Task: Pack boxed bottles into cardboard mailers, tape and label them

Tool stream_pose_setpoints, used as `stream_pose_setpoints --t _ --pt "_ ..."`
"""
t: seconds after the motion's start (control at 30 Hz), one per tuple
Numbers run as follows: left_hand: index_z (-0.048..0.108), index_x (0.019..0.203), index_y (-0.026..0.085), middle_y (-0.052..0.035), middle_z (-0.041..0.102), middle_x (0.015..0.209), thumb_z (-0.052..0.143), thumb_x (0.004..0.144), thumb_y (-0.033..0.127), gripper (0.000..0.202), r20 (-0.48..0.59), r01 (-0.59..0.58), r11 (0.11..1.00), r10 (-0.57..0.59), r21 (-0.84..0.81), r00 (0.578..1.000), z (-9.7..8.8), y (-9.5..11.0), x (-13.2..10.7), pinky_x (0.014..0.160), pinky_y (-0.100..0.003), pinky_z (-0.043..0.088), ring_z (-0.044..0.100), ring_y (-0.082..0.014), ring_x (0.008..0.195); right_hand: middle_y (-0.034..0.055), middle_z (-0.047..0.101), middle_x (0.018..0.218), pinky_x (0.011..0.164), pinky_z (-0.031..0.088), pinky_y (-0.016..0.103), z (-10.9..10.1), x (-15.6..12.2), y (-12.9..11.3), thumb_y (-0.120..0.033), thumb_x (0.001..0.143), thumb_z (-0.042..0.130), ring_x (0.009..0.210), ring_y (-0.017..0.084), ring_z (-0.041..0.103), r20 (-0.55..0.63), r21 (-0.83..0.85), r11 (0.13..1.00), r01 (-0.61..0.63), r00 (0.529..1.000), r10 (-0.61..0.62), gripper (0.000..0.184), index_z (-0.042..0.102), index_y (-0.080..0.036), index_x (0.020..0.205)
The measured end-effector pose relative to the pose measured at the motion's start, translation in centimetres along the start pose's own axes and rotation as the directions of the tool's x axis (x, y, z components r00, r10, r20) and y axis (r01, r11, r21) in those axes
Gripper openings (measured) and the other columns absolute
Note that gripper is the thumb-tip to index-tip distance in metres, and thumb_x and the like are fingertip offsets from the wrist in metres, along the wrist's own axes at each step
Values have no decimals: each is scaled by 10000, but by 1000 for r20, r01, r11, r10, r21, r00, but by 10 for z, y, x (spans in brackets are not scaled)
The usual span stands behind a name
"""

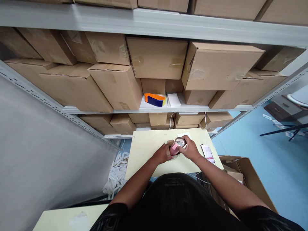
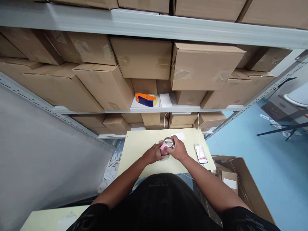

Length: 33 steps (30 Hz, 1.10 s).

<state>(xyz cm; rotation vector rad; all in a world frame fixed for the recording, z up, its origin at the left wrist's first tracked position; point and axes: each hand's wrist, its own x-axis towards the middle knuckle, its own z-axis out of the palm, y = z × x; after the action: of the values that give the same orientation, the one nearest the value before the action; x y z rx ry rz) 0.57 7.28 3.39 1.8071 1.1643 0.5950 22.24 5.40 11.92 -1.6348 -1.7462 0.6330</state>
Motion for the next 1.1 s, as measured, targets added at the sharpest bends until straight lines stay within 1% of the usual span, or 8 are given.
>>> stream_pose_setpoints --t 0.37,0.5,0.6,0.7,0.87,0.93,1.03,1.1 --pt "587 1384 243 -150 520 1375 869 646 594 865 -157 16 976 18 216 987 -7 22 -15 1132 -551 383 481 -402 1293 1 636 837 685 475 306 -36 44 -6 -431 744 694 753 186 563 -51 474 878 -64 994 100 302 601 -223 942" --pt "467 1452 237 -162 447 1472 856 672 592 942 -210 -52 991 25 -125 977 -12 50 -20 1081 -508 451 524 -362 1278 -28 571 738 568 458 275 -31 56 -16 -526 757 718 651 160 531 47 674 710 -205 971 235 351 568 -227 862" --pt "461 1402 234 -146 532 1408 826 717 582 851 -179 -52 873 -41 -485 983 -11 71 -21 983 -450 523 595 -316 1198 -22 603 768 541 464 264 -26 60 -28 -621 767 723 643 156 552 158 751 593 -291 951 267 450 582 -223 923" --pt "503 1336 210 -141 626 1308 743 795 593 705 -94 -22 680 -70 -733 993 -10 83 -23 910 -434 552 635 -315 1151 23 679 887 632 516 287 -25 58 -41 -631 810 686 762 189 628 260 823 488 -292 956 134 489 624 -220 1066" --pt "523 1372 153 -217 658 1270 491 864 759 791 213 236 411 -100 -881 972 -13 84 -30 732 -421 567 695 -361 1041 80 731 976 680 549 359 -23 52 -58 -581 803 674 833 262 683 448 837 384 -391 892 -68 504 625 -222 1154" --pt "538 1358 166 -205 650 1293 445 877 795 798 182 232 429 -156 -873 971 -13 84 -31 784 -430 569 669 -356 1106 72 729 950 686 549 356 -17 51 -63 -574 779 723 795 243 675 400 845 396 -360 916 -20 497 625 -221 1115" --pt "519 1355 224 -143 621 1358 713 797 681 747 -52 51 577 -161 -815 986 -12 85 -33 895 -416 556 616 -321 1189 43 719 939 718 549 339 -4 50 -66 -552 694 836 793 213 662 236 872 419 -255 967 96 555 601 -238 1086" --pt "514 1342 236 -124 621 1355 825 739 555 749 -92 6 605 -132 -797 987 -14 86 -35 887 -402 560 620 -316 1182 34 714 988 714 546 330 2 47 -66 -581 704 819 818 209 661 197 885 403 -232 972 127 597 575 -258 1142"
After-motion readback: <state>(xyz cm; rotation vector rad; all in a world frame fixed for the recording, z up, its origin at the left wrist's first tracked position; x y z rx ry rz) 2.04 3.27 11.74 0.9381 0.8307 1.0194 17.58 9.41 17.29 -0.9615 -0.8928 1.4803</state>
